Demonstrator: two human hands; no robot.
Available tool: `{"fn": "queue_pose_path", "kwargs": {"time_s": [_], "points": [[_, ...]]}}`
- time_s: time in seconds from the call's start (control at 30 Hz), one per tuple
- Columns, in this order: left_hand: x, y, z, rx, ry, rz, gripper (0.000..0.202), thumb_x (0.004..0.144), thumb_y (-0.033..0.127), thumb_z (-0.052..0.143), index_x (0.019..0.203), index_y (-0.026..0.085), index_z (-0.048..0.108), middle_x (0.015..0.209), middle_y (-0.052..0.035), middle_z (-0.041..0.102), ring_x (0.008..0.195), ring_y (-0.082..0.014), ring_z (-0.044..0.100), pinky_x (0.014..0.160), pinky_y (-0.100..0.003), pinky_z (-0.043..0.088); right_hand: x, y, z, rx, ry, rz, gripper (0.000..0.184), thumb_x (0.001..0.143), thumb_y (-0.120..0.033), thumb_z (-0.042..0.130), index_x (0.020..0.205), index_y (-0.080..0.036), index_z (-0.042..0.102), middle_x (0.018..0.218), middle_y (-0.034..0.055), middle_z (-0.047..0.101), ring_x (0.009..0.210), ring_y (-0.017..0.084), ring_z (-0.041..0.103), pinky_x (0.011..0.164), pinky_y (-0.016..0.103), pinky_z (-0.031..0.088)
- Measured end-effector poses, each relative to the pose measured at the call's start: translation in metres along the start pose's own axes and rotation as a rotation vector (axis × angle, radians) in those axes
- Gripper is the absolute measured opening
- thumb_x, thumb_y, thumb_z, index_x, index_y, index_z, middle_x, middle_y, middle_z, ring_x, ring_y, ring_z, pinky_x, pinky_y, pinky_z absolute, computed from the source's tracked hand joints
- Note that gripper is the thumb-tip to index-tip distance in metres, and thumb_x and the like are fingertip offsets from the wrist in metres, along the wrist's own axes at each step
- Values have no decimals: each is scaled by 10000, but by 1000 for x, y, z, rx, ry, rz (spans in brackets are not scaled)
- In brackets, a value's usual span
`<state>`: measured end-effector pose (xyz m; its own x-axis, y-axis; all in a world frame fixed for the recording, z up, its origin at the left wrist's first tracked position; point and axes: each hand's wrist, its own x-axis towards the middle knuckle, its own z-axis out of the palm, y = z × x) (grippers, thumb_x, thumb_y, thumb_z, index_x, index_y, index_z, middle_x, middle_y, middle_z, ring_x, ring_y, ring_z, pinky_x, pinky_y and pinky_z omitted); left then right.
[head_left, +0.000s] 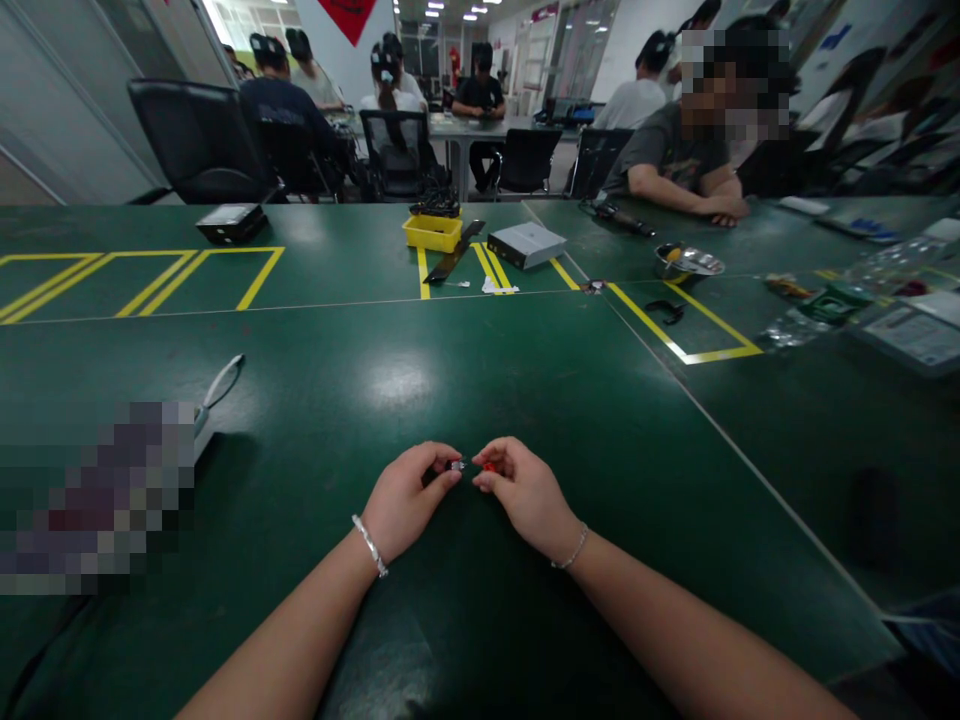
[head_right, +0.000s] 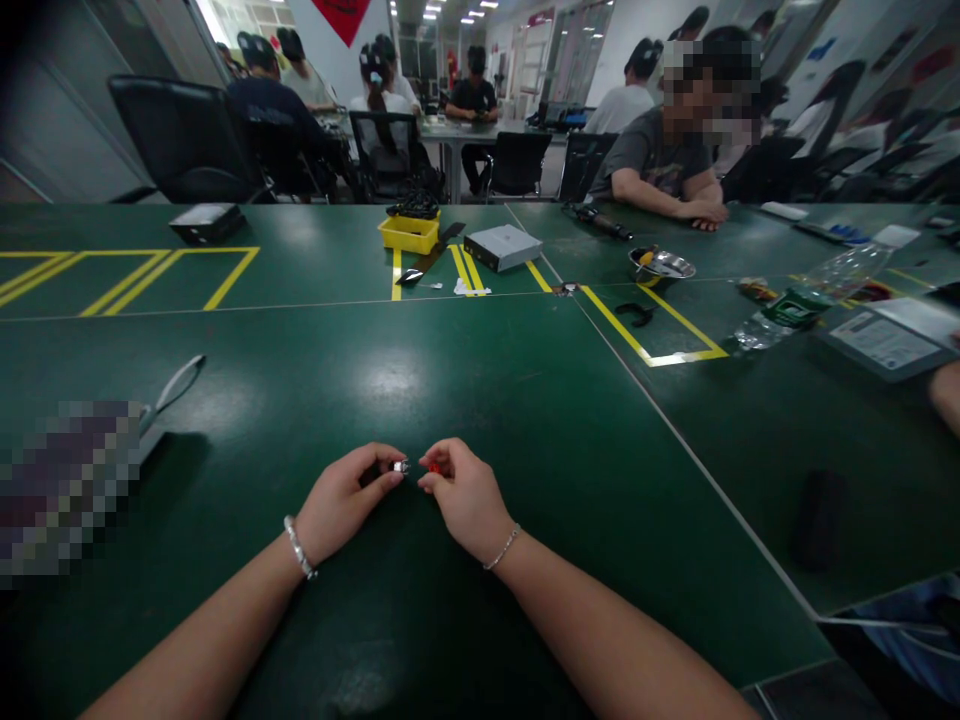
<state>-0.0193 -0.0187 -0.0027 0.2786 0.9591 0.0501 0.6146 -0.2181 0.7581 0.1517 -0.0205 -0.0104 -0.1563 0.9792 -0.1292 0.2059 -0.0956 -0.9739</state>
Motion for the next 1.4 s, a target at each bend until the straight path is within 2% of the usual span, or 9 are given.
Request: {"fn": "queue_pose_path", "kwargs": {"time_s": [0.17,0.23,0.37,0.53,0.73,0.93,1.1,1.23,1.4], "points": [[1,-1,0,0,10,30,162,771,255,505,911,218,576,821,4,591,740,-128,537,670,-256,429,1,-2,-3,-111,69,-158,73,654,-157,587,701,-197,624,828,16,624,797,145,574,764,302,454],[1,0,0,5,12,19,157,767,256,512,904,218,579,806,6,590,728,-126,538,666,-255,429,2,-4,-5,-109,67,-190,139,677,-150,563,755,-215,657,898,19,630,866,149,571,821,308,440],[-1,1,1,15,7,-4,155,768,273,516,900,224,581,772,15,587,698,-122,533,649,-249,427,2,-4,-3,-41,17,-88,258,718,-129,476,888,-205,655,968,37,628,779,129,599,765,304,479],[-2,4,5,47,-5,15,159,774,285,501,897,231,586,761,16,585,686,-124,531,640,-252,425,2,2,3,33,-9,-86,422,710,-97,460,1103,-225,547,982,27,640,882,140,598,830,323,466],[-1,5,8,99,40,4,136,779,275,493,864,214,580,729,18,580,675,-123,536,631,-250,425,-2,3,14,21,5,-104,453,722,-103,448,1148,-236,524,1093,22,599,1024,152,543,942,344,401],[-2,5,11,184,76,54,113,776,223,511,866,199,574,783,1,599,746,-138,541,684,-271,433,-9,0,26,264,-46,51,582,732,-109,429,1300,-206,346,1315,56,399,1188,149,388,1022,350,291],[-2,5,10,232,65,91,89,775,210,523,848,186,568,768,-5,600,750,-143,547,690,-276,441,-12,-1,27,329,-110,71,643,736,-111,431,1343,-219,247,1371,52,304,1241,149,296,1049,358,230],[-1,4,9,250,60,117,75,779,199,521,834,187,569,776,-9,603,755,-145,550,694,-276,445,-13,2,25,283,-126,43,647,740,-98,413,1351,-206,228,1375,62,294,1246,152,287,1044,352,244],[-3,4,10,342,81,175,87,789,189,504,841,188,574,780,-15,607,753,-153,548,701,-287,444,-14,7,24,23,-111,-73,636,733,-66,391,1343,-186,255,1356,68,332,1224,159,334,1033,351,277]]}}
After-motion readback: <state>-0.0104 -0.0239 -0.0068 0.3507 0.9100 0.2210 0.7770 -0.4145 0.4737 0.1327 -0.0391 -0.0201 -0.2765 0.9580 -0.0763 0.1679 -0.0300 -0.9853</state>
